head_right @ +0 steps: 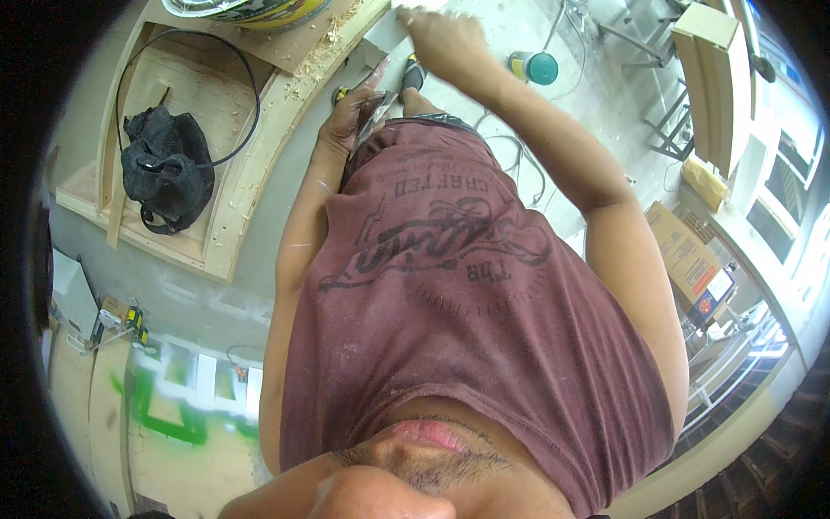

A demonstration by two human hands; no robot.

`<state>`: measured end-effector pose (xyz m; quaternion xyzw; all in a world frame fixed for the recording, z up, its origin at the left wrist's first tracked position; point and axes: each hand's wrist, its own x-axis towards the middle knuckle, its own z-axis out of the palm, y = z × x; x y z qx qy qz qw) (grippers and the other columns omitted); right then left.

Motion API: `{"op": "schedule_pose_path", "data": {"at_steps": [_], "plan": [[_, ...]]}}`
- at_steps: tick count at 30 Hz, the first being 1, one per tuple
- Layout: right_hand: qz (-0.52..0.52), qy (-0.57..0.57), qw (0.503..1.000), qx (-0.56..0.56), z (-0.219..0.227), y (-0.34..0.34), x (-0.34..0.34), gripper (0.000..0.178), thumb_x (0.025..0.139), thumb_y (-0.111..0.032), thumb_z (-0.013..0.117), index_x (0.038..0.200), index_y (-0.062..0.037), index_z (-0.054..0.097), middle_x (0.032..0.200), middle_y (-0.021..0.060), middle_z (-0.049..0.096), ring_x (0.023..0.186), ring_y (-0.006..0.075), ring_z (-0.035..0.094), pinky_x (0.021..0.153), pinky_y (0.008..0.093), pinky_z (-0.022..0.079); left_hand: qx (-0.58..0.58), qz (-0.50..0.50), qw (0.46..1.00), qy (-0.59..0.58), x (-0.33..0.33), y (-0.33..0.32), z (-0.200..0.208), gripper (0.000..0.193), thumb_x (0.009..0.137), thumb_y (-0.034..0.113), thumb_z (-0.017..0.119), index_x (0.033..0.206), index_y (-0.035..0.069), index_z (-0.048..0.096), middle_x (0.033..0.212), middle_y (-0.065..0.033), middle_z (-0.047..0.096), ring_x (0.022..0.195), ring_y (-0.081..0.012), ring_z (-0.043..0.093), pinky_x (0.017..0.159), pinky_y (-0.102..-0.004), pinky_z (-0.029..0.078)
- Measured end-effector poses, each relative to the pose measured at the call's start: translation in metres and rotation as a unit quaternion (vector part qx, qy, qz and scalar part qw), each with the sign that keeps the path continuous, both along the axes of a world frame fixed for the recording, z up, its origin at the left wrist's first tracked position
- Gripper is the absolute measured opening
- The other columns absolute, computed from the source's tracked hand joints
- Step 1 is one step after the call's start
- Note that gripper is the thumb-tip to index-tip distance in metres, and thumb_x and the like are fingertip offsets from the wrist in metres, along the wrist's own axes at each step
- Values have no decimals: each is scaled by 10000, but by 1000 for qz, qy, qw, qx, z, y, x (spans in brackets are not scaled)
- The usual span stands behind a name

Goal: The person takes putty from a container using putty knives and repeatedly applies and smooths the compound onto the wooden structure.

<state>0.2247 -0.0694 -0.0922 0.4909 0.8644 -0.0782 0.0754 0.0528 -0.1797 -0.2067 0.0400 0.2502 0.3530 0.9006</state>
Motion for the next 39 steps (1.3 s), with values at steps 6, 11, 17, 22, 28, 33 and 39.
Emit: {"op": "schedule_pose_path", "data": {"at_steps": [6,11,17,22,28,33,39], "plan": [[104,103,989,-19,7,-47,-7,433,889,-118,482,1296,-230,578,1086,76,691,892,269,687,695,420,551,0,-3,999,-47,-4,-5,-27,737,912,98,473,1552,127,109,1010,-53,653,706,-90,609,566,-221,522],[-59,44,993,-92,23,-22,8,443,906,-139,469,1299,-313,576,994,101,704,832,311,686,645,442,550,5,0,997,-78,-8,-3,-20,744,913,131,470,1554,154,95,975,-49,671,645,-72,596,488,-217,496],[-39,185,981,43,31,74,58,443,791,50,433,1120,-89,695,1112,156,678,1029,316,651,888,389,523,12,-27,999,-21,0,6,-4,743,889,125,474,1552,150,141,937,-26,653,627,-63,566,521,-192,487],[59,120,989,63,-5,68,84,467,763,31,476,1137,-139,697,1183,69,675,1156,253,599,994,408,459,24,-31,999,-8,2,7,7,711,869,131,481,1536,136,234,915,-6,630,627,-53,553,532,-182,470],[79,118,989,29,8,63,59,430,803,-10,494,1148,-169,695,1195,43,673,1188,262,580,1007,416,439,4,-11,1000,21,-7,-1,0,716,857,142,489,1533,139,252,912,-4,623,619,-47,541,516,-182,448],[68,150,985,46,-21,64,66,414,827,-41,516,1185,-178,673,1228,36,657,1206,254,570,1025,413,425,-4,-15,1000,25,-1,5,8,676,950,195,432,1549,146,123,632,-19,484,461,-87,385,409,-206,343],[55,119,991,11,16,48,68,423,830,-23,496,1195,-154,664,1182,109,667,1142,288,606,977,419,463,7,-24,1000,7,3,10,9,662,968,218,432,1550,154,123,645,-23,490,472,-86,392,420,-207,350]]}}
